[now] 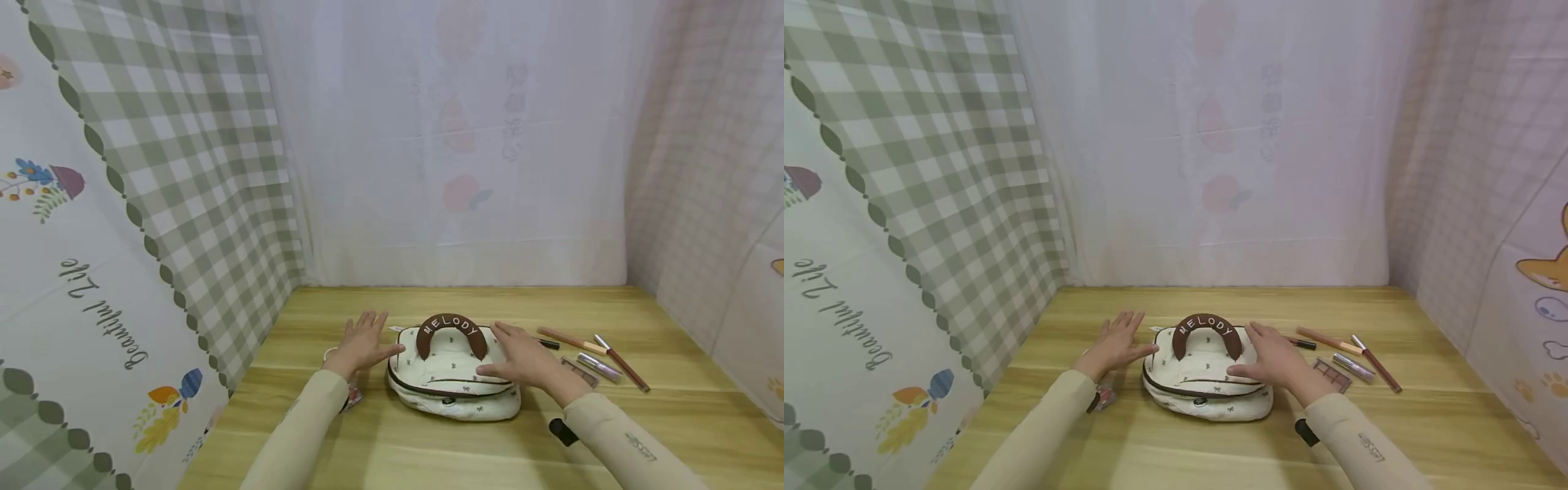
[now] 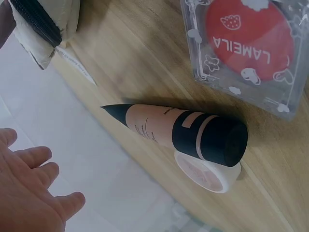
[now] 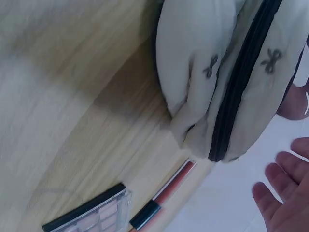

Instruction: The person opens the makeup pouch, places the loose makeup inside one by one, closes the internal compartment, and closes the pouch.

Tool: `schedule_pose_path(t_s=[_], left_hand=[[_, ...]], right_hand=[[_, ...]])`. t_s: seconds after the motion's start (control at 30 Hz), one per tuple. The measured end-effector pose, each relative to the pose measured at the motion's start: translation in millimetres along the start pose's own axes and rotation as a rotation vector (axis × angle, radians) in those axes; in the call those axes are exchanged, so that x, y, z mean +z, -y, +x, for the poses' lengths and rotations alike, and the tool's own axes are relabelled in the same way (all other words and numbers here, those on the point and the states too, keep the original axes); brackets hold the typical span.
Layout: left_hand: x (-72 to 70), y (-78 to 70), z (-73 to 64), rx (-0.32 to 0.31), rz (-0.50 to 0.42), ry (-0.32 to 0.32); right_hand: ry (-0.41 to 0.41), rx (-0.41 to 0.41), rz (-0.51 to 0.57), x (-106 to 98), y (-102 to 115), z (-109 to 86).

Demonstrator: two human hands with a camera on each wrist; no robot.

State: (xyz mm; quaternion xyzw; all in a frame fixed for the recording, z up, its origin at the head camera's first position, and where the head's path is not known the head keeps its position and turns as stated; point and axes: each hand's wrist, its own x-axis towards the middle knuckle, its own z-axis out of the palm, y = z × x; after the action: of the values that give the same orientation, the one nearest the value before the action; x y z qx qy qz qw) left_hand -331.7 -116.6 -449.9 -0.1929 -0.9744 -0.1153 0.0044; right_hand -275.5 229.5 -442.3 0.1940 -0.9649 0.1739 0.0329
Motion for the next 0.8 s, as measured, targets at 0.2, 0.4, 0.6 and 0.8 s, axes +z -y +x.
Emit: schedule_pose_path(t_s=[0.2,0.4,0.6,0.8], left_hand=[[-0.6,0.5,1.9,0.002,0.002,0.009],[0.7,3.2,2.2,0.041,-0.011,0.014],[-0.8,6.6,2.4,0.150,-0.023,-0.029],[1.0,4.1,11.0,0.169,-0.045,-0.011]], right_hand=[[0.044,0.010,-0.050,-1,9,-1.4],[0.103,-0.002,-0.052,2,11,-3.5],[0.126,0.001,-0.022,7,11,-3.7],[0.115,0.007,-0.014,15,6,-3.9]])
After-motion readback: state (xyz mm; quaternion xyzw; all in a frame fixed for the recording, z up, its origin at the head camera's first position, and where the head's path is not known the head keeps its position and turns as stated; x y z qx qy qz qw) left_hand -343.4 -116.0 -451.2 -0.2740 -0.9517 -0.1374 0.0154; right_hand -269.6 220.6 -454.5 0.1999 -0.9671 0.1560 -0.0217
